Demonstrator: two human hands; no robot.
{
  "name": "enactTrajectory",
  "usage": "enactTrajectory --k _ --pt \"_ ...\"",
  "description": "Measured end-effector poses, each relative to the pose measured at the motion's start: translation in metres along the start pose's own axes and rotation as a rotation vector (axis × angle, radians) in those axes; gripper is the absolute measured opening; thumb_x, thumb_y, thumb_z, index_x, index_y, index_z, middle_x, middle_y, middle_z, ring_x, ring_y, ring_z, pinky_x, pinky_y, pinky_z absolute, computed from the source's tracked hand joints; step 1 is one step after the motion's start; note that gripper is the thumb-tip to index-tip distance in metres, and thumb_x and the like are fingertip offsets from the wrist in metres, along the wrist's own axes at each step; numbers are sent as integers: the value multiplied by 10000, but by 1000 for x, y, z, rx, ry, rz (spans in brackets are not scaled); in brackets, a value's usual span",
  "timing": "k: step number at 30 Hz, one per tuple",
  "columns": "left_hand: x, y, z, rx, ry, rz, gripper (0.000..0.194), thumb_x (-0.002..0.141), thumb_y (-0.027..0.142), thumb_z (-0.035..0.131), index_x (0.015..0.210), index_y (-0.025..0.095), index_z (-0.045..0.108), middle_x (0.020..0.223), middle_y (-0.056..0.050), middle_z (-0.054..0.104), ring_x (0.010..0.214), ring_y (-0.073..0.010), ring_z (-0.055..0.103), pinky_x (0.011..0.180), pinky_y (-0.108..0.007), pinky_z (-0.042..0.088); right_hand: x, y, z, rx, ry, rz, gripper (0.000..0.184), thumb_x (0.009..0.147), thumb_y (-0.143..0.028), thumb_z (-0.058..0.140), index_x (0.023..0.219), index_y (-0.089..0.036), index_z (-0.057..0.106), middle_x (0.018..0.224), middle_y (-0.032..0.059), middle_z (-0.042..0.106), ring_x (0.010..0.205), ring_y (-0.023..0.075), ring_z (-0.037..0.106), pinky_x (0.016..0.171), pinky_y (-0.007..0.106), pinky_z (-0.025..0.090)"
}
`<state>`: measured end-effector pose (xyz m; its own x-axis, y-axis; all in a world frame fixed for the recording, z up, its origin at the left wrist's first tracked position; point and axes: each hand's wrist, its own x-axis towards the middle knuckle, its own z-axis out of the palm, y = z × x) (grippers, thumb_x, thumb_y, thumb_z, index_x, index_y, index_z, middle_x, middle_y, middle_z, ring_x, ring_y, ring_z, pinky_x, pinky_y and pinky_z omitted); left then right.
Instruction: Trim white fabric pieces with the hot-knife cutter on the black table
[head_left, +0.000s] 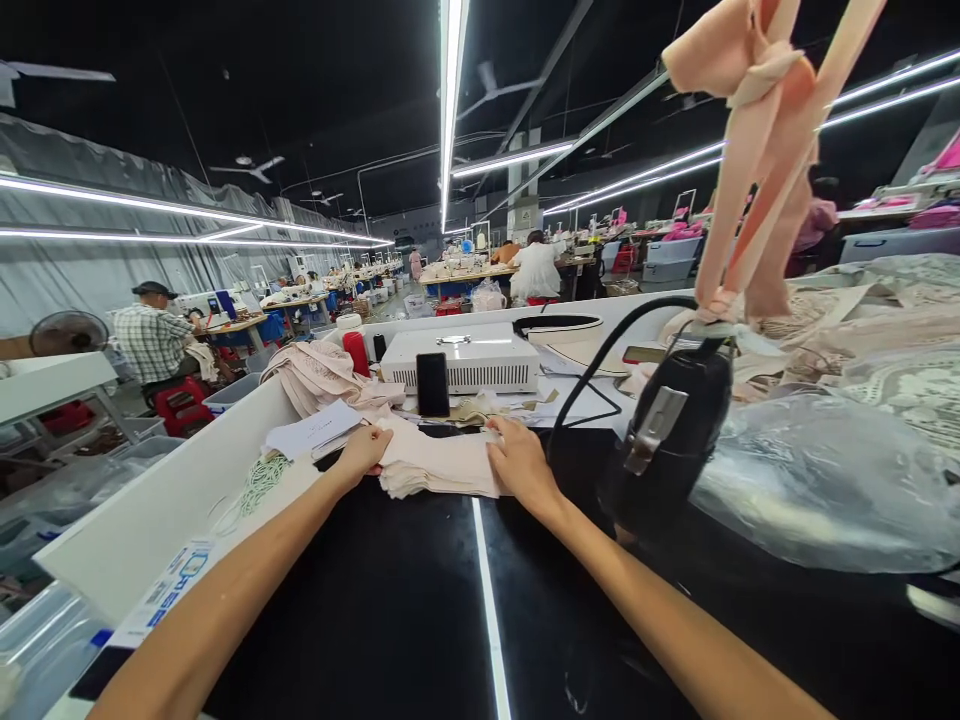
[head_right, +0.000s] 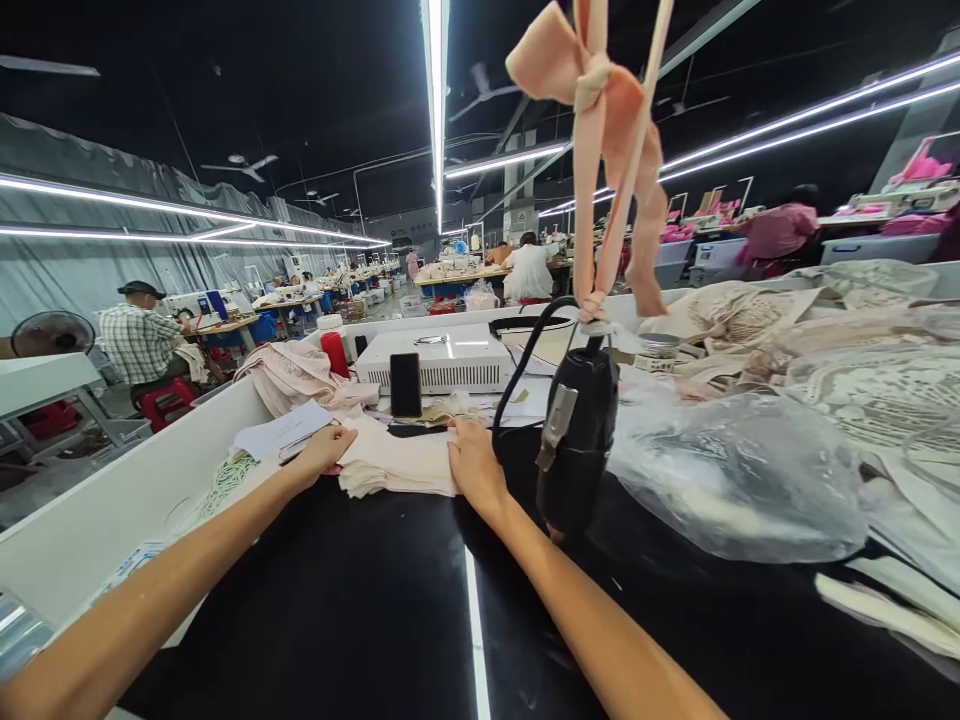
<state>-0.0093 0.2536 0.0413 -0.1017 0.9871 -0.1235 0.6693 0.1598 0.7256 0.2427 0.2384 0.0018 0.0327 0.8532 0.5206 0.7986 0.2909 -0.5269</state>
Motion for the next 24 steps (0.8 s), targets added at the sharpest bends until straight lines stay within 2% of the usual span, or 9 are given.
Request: enactTrajectory --k 2,4,8,11,13,17,24 --pt "2 -3 -8 23 -7 1 344 964 358 617 1242 159 580 1222 -96 612 1023 -230 642 859 -428 568 -1 0 1 -7 9 -22 267 956 -317 631 1167 -155 623 1239 90 611 1167 256 581 1010 495 479" --pt "5 -8 -25 59 0 -1 342 965 356 616 1242 159 579 1217 -96 613 1015 -226 643 854 -425 570 -3 -3 1 7 11 -39 274 931 -284 649 1166 -145 622 1219 92 622 1189 269 567 1039 514 443" --pt "3 -31 -77 181 35 -23 337 966 356 615 1236 157 581 1199 -93 620 994 -220 648 837 -413 575 -11 -14 -3 86 -8 -63 287 842 -192 602 1121 -144 647 1156 110 664 1168 293 576 1055 487 415" --pt "-10 -54 -115 313 40 -52 332 968 360 611 1228 155 585 1187 -91 625 987 -218 651 836 -412 574 -18 -22 -7 162 -26 -69 297 814 -259 537 1067 -165 660 1128 113 676 1136 309 590 1028 480 432" --pt "-23 -67 -132 406 34 -69 328 967 359 613 1222 155 589 1193 -92 624 999 -222 648 849 -420 570 -22 -27 -9 205 -40 -66 314 808 -315 499 1040 -175 660 1124 117 674 1128 318 592 997 484 454" --pt "-43 -87 -144 549 9 -80 326 961 356 621 1219 157 595 1216 -91 617 1033 -236 639 875 -435 561 -31 -37 -12 263 -79 -53 341 798 -387 458 995 -194 659 1130 122 669 1092 317 603 926 474 498" --pt "-53 -107 -139 615 -90 -29 323 957 350 628 1213 156 600 1222 -90 616 1052 -243 634 891 -445 555 -48 -51 -18 329 -166 -51 322 773 -442 492 941 -230 666 1087 103 667 969 294 643 853 446 536"
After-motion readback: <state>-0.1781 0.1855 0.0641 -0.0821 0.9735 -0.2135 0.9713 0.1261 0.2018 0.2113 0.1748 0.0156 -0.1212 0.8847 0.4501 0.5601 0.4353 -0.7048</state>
